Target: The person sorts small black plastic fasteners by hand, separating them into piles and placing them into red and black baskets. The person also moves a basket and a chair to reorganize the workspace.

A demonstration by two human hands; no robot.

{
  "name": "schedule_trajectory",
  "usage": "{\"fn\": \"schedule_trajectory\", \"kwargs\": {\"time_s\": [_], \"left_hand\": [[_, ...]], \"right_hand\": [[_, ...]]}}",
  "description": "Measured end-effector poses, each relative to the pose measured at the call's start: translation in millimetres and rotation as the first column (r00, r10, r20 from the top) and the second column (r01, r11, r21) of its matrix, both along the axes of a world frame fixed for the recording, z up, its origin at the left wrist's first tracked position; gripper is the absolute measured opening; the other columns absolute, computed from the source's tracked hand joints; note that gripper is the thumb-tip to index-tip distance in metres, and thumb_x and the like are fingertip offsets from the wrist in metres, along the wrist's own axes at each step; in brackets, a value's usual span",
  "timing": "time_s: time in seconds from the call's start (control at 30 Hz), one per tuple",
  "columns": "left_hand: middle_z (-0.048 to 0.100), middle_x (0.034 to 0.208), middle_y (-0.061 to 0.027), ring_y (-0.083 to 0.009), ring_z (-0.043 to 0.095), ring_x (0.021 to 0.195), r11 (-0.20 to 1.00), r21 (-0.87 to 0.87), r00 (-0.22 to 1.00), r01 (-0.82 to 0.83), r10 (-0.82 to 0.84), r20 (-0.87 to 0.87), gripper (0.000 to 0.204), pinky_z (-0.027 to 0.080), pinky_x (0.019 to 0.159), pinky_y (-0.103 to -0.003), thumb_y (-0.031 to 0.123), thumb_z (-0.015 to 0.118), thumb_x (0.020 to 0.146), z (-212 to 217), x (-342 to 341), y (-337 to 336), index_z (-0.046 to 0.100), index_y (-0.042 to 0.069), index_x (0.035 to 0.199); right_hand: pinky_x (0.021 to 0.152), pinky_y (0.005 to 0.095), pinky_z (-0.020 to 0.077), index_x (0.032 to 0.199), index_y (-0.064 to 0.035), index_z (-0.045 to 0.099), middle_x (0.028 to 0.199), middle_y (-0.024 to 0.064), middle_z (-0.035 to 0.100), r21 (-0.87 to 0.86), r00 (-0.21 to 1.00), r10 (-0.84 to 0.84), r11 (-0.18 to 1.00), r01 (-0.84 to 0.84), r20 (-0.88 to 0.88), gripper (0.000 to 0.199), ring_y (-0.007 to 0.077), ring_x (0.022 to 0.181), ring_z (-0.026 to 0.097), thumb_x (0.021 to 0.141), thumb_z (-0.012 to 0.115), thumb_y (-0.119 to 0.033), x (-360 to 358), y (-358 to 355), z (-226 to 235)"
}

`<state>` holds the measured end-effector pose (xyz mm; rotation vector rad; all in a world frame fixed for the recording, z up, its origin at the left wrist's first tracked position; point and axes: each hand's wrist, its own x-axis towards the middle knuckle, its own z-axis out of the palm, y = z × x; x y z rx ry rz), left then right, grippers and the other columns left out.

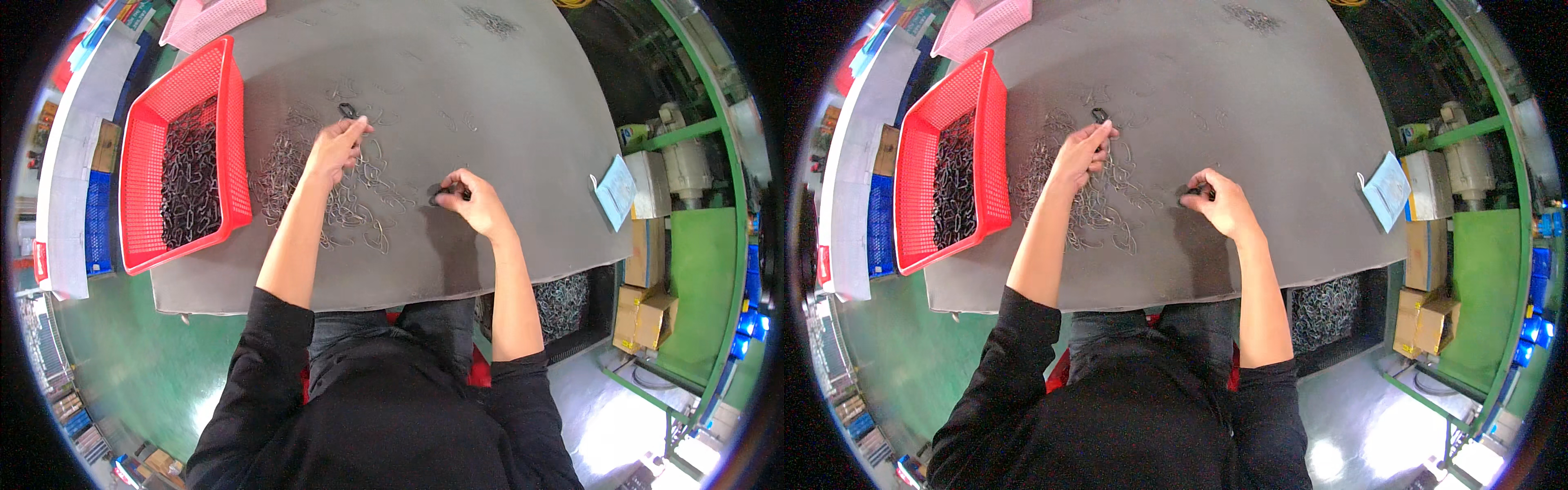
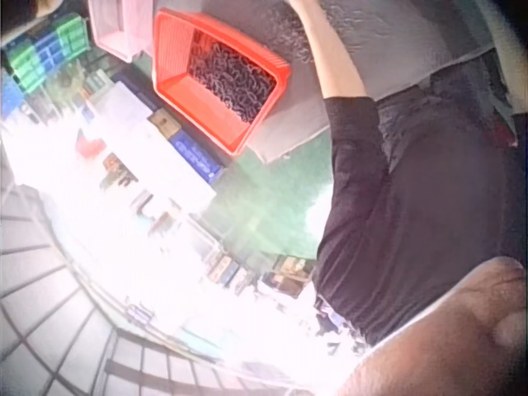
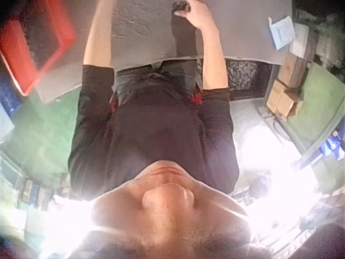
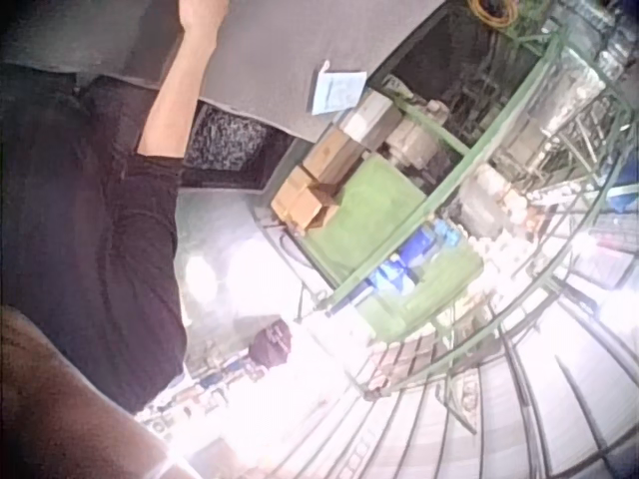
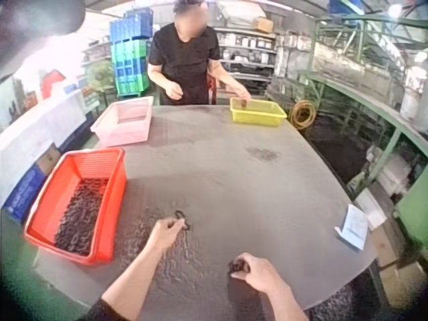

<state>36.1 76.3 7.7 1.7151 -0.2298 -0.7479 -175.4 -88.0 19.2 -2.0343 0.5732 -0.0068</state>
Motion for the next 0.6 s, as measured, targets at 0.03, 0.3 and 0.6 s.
{"fn": "schedule_trajectory", "kwargs": {"time_s": [0.03,0.3,0.6], "left_hand": [[0.064,0.084,-0.0105,-0.0199,0.061,0.080,0.975,0.198,0.967,-0.099,0.048,0.249,0.036,0.049,0.064,-0.033,0.038,0.061,0.084,1.2,6.5,0.3,0.063,0.002,0.087],[0.066,0.091,-0.0152,-0.0305,0.062,0.090,0.773,0.592,0.875,-0.227,-0.105,0.472,0.038,0.048,0.078,-0.040,0.040,0.072,0.070,-11.0,53.5,-17.9,0.068,0.005,0.085],[0.065,0.092,-0.0164,-0.0325,0.061,0.092,0.783,0.565,0.828,-0.260,-0.120,0.548,0.035,0.048,0.079,-0.041,0.032,0.070,0.074,2.3,43.8,-18.9,0.061,0.003,0.091]], "right_hand": [[0.057,0.0304,0.0407,0.086,-0.0045,0.058,0.070,0.0037,0.055,-0.115,0.996,0.051,0.992,-0.059,-0.066,0.020,0.0166,0.066,0.053,0.074,0.070,-0.015,4.6,0.7,3.7],[0.052,0.0295,0.0410,0.083,-0.0038,0.056,0.072,0.0036,0.059,0.157,0.986,0.126,0.982,-0.108,-0.107,0.020,0.0155,0.064,0.054,0.075,0.070,-0.017,7.9,-10.0,1.1],[0.049,0.0252,0.0401,0.088,-0.0046,0.059,0.075,0.0037,0.060,0.434,0.998,0.044,0.899,-0.056,0.039,0.019,0.0123,0.064,0.055,0.079,0.066,-0.019,135.4,19.0,-3.2]]}}
